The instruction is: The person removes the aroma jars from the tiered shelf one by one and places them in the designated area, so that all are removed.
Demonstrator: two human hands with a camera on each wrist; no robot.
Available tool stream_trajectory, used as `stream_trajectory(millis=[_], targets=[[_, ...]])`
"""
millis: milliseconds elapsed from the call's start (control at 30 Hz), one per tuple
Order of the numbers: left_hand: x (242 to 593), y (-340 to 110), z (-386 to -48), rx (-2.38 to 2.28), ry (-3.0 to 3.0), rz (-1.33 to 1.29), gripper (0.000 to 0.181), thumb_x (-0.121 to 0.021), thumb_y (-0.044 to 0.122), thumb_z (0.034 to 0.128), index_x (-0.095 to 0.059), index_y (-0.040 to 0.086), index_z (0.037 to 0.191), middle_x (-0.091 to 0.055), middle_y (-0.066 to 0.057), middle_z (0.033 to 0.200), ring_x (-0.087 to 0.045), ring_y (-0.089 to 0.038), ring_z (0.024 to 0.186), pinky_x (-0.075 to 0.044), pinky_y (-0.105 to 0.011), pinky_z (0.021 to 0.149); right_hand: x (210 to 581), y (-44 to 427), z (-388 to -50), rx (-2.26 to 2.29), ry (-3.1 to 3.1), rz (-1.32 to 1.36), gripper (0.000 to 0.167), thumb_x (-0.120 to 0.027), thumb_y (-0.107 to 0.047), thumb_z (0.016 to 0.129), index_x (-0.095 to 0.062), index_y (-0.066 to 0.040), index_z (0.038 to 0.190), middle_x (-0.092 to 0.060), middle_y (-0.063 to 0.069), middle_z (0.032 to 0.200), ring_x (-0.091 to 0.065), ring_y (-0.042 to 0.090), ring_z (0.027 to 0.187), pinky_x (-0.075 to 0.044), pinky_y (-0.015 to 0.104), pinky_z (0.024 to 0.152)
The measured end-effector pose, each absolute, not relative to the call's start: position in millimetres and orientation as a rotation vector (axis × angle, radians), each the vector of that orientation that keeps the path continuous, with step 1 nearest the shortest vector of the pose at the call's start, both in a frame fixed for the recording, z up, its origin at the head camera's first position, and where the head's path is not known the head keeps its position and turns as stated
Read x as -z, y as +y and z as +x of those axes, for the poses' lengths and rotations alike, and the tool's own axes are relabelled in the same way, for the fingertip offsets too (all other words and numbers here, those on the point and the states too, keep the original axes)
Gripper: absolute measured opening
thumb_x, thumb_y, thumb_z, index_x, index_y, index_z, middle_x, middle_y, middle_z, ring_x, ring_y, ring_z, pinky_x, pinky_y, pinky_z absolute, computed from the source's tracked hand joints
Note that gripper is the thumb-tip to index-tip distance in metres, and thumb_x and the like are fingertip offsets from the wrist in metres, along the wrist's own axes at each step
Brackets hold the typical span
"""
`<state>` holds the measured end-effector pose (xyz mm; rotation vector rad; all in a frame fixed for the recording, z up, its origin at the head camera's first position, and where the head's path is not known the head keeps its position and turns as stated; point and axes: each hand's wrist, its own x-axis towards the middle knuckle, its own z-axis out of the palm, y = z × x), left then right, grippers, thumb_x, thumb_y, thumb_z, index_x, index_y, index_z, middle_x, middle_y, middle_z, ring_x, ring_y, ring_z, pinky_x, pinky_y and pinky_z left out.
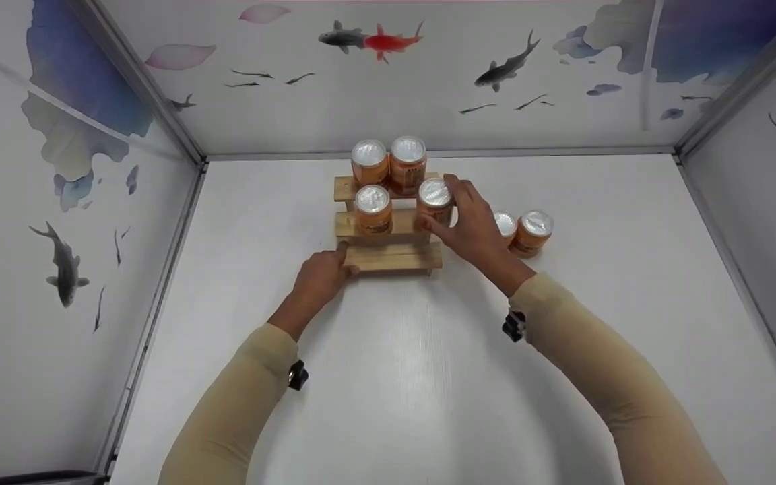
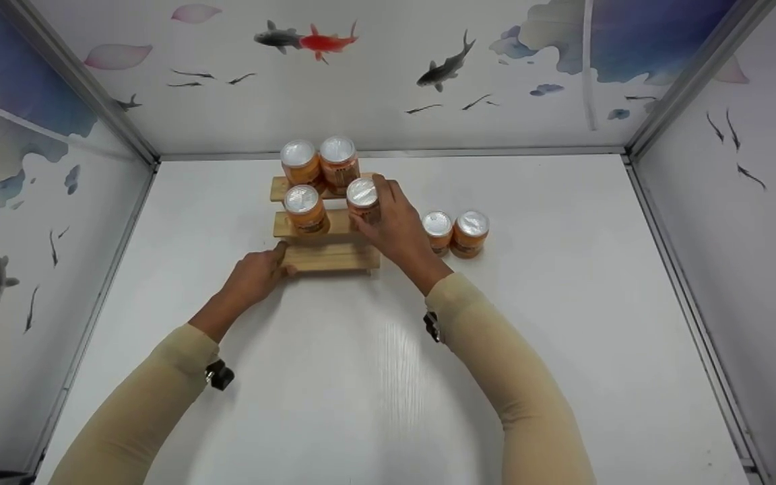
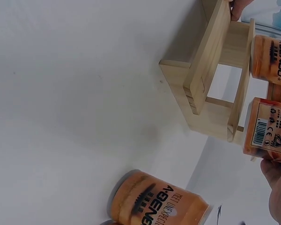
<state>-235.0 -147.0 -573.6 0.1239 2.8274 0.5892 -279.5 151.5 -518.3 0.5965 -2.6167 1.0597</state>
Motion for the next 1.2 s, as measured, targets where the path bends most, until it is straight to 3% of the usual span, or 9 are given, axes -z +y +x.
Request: stream_trajectory(millis=[400, 667, 967, 1200], targets=[[573.7, -146.4, -234.6, -0.579, 2.829, 0.119, 0.066, -0.067, 0.037, 0.1113, -0.049, 0.001, 0.164, -0.076, -0.026, 0.132, -0.074, -0.04, 0.123, -0.058, -0.055, 0.104, 510.9, 171.5, -280.5, -1.049, -2.633, 0.537, 0.084, -0.088, -0.03, 0.098, -0.044, 0.001, 0.162, -0.061, 0.026, 0.146, -0.068, 0.041, 0.128, -0.058, 0.057, 0.104], [573.9, -147.3, -235.3, -0.607, 2.795, 0.099, 0.07, -0.065, 0.039, 0.112, -0.044, 0.002, 0.168, -0.072, -0.025, 0.143, -0.07, -0.039, 0.134, -0.056, -0.054, 0.11, 506.5, 187.0, -281.2, -1.057, -2.632, 0.5, 0.083, -0.089, -0.026, 0.097, -0.044, 0.0, 0.162, -0.061, 0.025, 0.145, -0.066, 0.042, 0.132, -0.056, 0.058, 0.109], [587.5, -150.5, -240.8, -0.582, 2.823, 0.124, 0.07, -0.065, 0.042, 0.1119, -0.047, 0.002, 0.166, -0.077, -0.024, 0.132, -0.075, -0.034, 0.117, -0.059, -0.052, 0.1, 502.6, 200.6, -279.4, -1.041, -2.631, 0.44, 0.081, -0.088, -0.023, 0.097, -0.045, 0.002, 0.161, -0.061, 0.025, 0.144, -0.066, 0.042, 0.133, -0.056, 0.059, 0.11], [575.3, -146.1, -235.4, -0.563, 2.822, 0.096, 0.068, -0.065, 0.04, 0.1113, -0.048, 0.003, 0.166, -0.077, -0.024, 0.13, -0.074, -0.035, 0.114, -0.058, -0.053, 0.1, 501.2, 211.4, -279.5, -1.036, -2.613, 0.422, 0.081, -0.088, -0.025, 0.097, -0.046, 0.003, 0.16, -0.061, 0.026, 0.144, -0.067, 0.042, 0.132, -0.058, 0.058, 0.109]])
